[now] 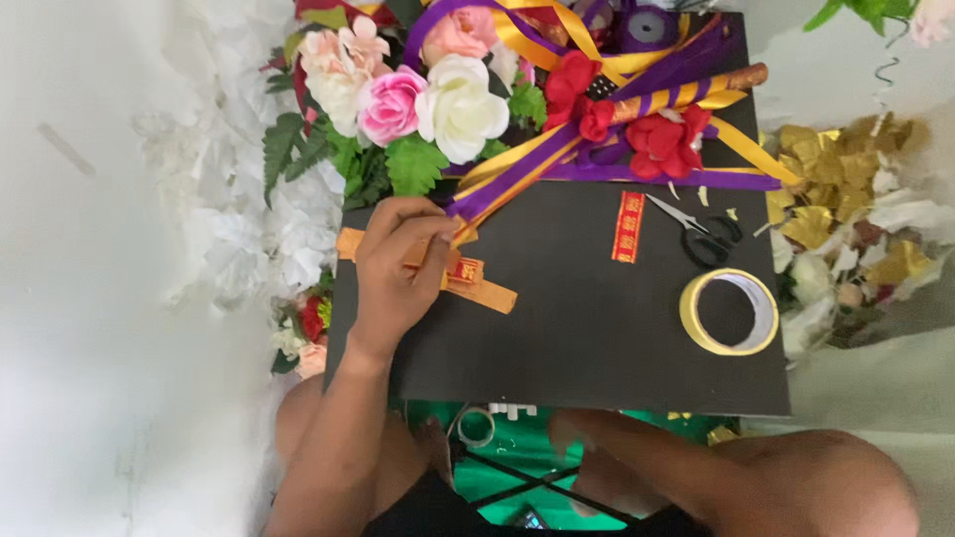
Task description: The person wraps purple and orange ribbons around a cardboard tube by hand. They use scissors to cut tape and pieces of ribbon, and attach a red artificial flower to the end of the tube.
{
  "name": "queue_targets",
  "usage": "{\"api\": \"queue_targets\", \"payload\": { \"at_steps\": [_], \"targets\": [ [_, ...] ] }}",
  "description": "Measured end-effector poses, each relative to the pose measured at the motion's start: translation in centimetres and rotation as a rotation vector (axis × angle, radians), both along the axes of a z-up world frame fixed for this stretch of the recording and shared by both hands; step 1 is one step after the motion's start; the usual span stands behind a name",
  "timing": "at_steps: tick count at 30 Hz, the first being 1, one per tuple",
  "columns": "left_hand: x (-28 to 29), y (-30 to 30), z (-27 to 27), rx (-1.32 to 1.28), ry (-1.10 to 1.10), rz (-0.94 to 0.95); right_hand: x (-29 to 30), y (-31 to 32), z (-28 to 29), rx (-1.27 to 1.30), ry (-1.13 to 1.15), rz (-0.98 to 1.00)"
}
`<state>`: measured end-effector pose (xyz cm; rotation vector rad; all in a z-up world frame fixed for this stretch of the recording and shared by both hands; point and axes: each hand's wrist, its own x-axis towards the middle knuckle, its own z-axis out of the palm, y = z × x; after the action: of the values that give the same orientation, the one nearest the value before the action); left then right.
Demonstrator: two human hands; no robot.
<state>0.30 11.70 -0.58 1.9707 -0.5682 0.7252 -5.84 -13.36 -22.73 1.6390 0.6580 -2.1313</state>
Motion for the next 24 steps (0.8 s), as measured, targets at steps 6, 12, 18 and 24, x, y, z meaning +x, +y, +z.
{"api": "queue_targets", "payload": {
  "at_steps": [6, 12, 18, 24],
  "targets": [
    [1.4, 0.2, -1.9, -0.182, 0.004, 0.103, 11.6, 10.2, 28.3, 0.018, -0.175, -0.103],
    [1.1, 0.4, -2.3, -0.269, 0.017, 0.066, -0.7, 5.8, 1.9, 0.009, -0.32, -0.204],
    [0.5, -0.1, -2.0, -0.287, 0.063, 0.055, -13.5, -1.4, -20.0, 0.012, -0.496, -0.318],
    [0.4, -0.5, -2.6, -0.324, 0.107, 0.04, -18.1, -4.6, -25.0, 0.0, -0.64, -0.421]
  ]
}}
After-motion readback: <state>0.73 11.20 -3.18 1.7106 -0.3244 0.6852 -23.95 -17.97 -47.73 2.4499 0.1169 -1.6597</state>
